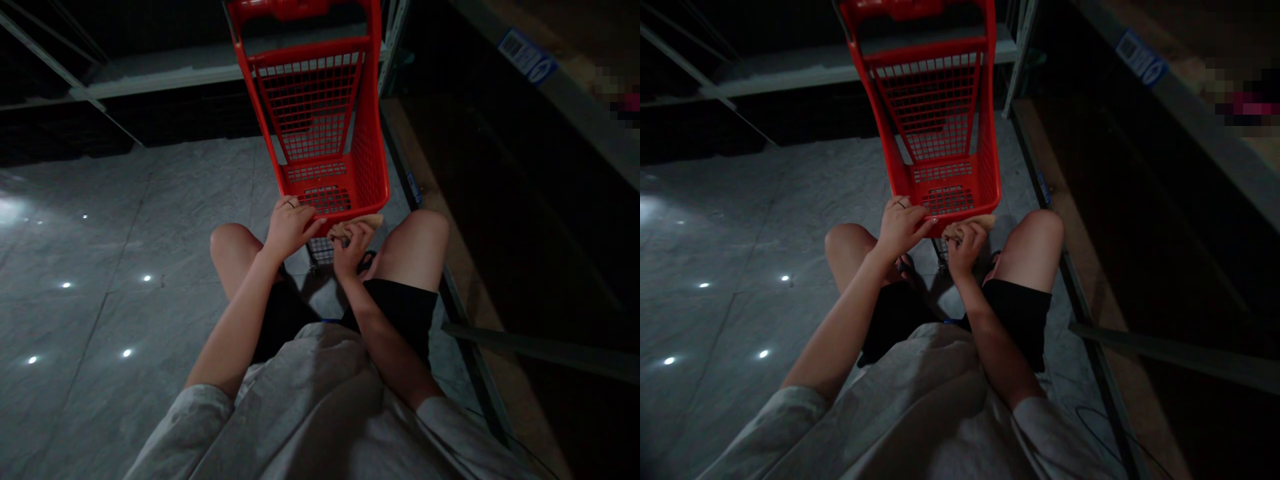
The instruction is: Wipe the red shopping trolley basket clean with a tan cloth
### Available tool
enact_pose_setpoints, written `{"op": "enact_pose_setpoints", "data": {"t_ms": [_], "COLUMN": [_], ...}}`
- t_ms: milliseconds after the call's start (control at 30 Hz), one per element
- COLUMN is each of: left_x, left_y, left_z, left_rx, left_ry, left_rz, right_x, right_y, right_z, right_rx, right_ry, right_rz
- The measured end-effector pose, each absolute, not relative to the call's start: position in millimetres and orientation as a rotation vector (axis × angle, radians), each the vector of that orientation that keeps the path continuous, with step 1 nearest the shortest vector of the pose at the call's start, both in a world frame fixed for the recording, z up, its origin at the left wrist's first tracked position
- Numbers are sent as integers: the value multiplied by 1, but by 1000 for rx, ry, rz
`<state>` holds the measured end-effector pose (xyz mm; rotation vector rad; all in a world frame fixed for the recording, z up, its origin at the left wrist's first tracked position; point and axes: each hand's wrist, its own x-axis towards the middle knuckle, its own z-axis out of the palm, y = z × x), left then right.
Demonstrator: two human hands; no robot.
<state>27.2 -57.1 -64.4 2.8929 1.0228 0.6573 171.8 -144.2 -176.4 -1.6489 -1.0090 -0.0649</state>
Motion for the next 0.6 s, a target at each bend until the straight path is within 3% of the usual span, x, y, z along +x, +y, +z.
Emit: {"op": "enact_pose_setpoints", "data": {"t_ms": [133, 433, 600], "left_x": [27, 28, 28], "left_y": [-57, -58, -59], "left_z": [-64, -63, -63], "left_rx": [2919, 2929, 2931], "left_ry": [1020, 1019, 1033], "left_rz": [656, 656, 652], "right_x": [161, 159, 151], "right_y": [-149, -145, -146], "right_z": [-215, -165, -201], "right_rx": [-1807, -1418, -1592], "right_ry": [-984, -1065, -1135], "right_rz": [293, -114, 164]}}
